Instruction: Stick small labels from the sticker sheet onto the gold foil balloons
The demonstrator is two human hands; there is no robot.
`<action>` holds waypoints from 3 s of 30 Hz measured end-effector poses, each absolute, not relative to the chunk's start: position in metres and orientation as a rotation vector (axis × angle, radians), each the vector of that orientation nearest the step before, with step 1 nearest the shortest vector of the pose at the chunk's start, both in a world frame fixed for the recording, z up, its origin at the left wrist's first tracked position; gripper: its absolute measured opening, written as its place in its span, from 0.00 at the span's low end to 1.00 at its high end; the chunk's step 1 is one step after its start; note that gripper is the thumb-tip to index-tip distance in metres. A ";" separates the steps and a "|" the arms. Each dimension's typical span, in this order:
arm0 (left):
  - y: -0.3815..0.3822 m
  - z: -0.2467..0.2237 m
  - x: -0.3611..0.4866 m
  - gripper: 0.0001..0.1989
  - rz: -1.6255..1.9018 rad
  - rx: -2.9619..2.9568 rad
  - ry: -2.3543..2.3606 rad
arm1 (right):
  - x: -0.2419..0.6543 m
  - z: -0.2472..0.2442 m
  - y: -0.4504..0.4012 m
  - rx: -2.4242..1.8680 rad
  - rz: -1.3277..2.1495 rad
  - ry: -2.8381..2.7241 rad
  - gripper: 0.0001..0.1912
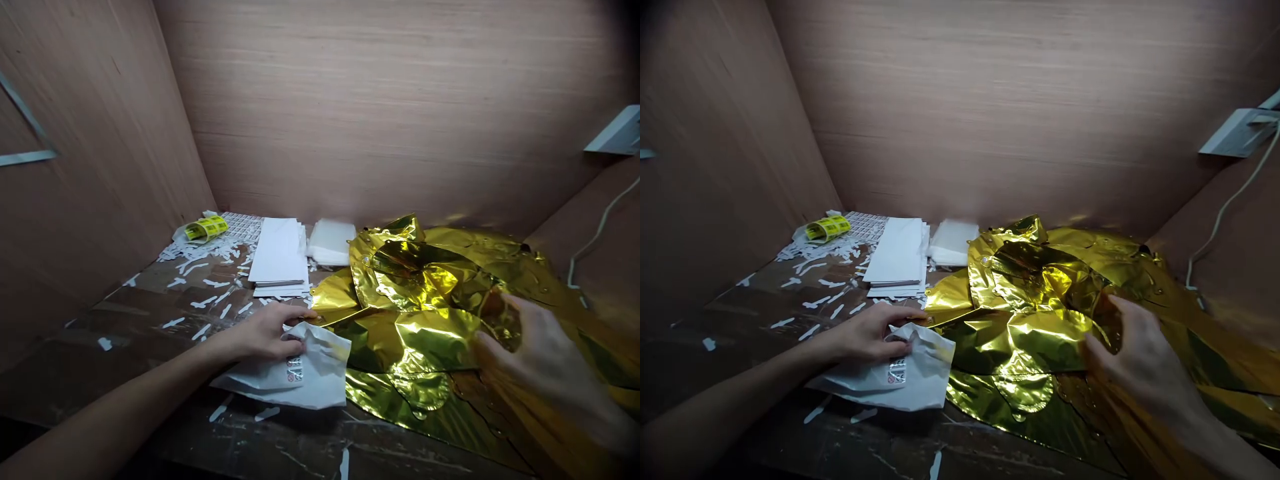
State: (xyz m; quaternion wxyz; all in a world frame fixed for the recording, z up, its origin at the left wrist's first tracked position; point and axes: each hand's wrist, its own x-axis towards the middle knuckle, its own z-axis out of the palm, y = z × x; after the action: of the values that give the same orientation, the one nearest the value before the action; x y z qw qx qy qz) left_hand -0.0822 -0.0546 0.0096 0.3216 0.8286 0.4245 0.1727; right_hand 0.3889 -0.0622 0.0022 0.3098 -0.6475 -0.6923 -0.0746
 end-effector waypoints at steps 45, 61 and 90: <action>-0.037 0.018 -0.113 0.28 0.366 1.930 0.892 | 0.232 -0.010 -0.091 -0.594 -0.611 -2.763 0.20; -0.034 0.017 -0.118 0.33 0.346 1.901 0.955 | 0.238 0.027 -0.060 -0.669 -0.036 -2.755 0.13; -0.044 0.023 -0.110 0.39 0.481 1.684 0.552 | 0.163 -0.001 -0.090 -1.097 -0.591 -2.377 0.18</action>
State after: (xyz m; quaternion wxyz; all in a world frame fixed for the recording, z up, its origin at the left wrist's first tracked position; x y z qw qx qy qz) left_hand -0.1098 -0.0440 0.0233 0.6071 0.7287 0.2389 0.2081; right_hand 0.1630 -0.0898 -0.0013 0.2270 -0.3982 -0.8625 -0.2144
